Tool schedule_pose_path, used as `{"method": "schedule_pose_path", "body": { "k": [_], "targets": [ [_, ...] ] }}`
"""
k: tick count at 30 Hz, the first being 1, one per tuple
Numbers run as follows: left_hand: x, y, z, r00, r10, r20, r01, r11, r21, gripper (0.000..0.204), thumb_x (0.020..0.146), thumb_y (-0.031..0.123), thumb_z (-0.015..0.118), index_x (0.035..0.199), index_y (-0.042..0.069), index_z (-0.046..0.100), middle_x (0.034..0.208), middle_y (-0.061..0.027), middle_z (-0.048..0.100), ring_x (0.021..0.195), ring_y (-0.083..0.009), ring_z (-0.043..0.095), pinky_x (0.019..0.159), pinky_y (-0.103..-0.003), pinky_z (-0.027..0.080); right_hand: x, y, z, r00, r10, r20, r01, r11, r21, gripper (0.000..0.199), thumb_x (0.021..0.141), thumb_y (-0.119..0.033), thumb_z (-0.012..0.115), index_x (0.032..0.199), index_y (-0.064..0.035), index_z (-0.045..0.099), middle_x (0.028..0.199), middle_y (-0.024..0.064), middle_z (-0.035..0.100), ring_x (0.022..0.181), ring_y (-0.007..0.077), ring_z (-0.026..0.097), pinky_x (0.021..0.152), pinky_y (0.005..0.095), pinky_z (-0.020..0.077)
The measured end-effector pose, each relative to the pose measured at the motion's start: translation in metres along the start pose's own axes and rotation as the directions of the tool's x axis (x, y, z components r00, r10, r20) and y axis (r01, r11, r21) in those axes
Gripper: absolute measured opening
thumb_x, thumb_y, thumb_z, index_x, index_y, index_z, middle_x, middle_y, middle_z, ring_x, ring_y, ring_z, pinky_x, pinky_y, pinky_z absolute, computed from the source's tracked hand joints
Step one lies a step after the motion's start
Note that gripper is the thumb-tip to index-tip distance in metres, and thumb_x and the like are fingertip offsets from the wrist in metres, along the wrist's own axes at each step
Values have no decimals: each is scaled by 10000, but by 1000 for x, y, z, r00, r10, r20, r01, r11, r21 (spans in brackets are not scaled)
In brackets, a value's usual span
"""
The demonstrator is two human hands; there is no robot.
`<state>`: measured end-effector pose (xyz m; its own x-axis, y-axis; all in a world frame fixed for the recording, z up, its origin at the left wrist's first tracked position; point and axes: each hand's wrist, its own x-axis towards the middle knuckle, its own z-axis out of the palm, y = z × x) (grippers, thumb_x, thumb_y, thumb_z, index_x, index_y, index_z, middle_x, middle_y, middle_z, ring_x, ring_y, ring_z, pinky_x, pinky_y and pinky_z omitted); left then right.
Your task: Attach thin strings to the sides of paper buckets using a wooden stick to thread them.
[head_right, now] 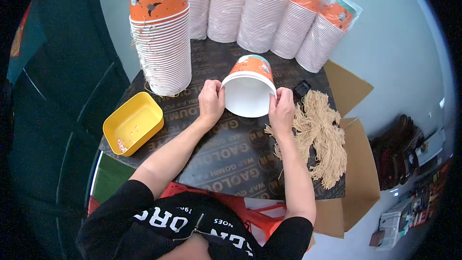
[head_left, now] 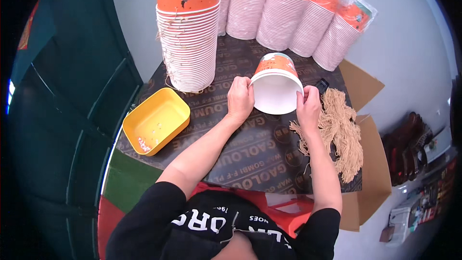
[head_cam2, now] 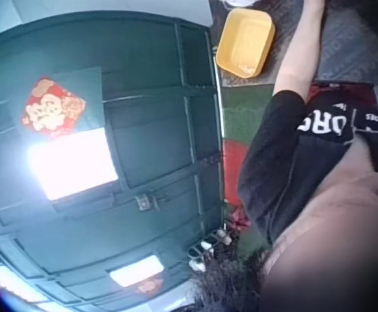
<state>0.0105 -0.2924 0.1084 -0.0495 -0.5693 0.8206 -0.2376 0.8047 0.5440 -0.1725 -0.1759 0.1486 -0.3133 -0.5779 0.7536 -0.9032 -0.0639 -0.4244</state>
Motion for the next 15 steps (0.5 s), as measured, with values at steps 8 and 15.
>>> {"method": "schedule_pose_path", "body": {
  "k": [8, 15],
  "targets": [
    [5, -16, -5, 984, -161, -72, 165, 985, 49, 139, 829, -7, 631, 913, 23, 524, 827, -174, 589, 748, -395, 620, 660, -481, 495, 20, -14, 27, 986, -159, -45, 152, 979, -137, 159, 897, -47, 640, 838, -13, 496, 770, 145, 541, 665, 334, 569, 604, 427, 453],
    [7, -19, -5, 930, -358, 84, 365, 927, -83, 248, 872, 20, 608, 1096, 2, 503, 982, -185, 665, 876, -317, 697, 747, -397, 542, 32, -13, 38, 994, -104, 33, 106, 993, -49, 103, 868, -32, 592, 882, 26, 508, 776, 180, 578, 688, 386, 592, 634, 471, 482]
  ]
}}
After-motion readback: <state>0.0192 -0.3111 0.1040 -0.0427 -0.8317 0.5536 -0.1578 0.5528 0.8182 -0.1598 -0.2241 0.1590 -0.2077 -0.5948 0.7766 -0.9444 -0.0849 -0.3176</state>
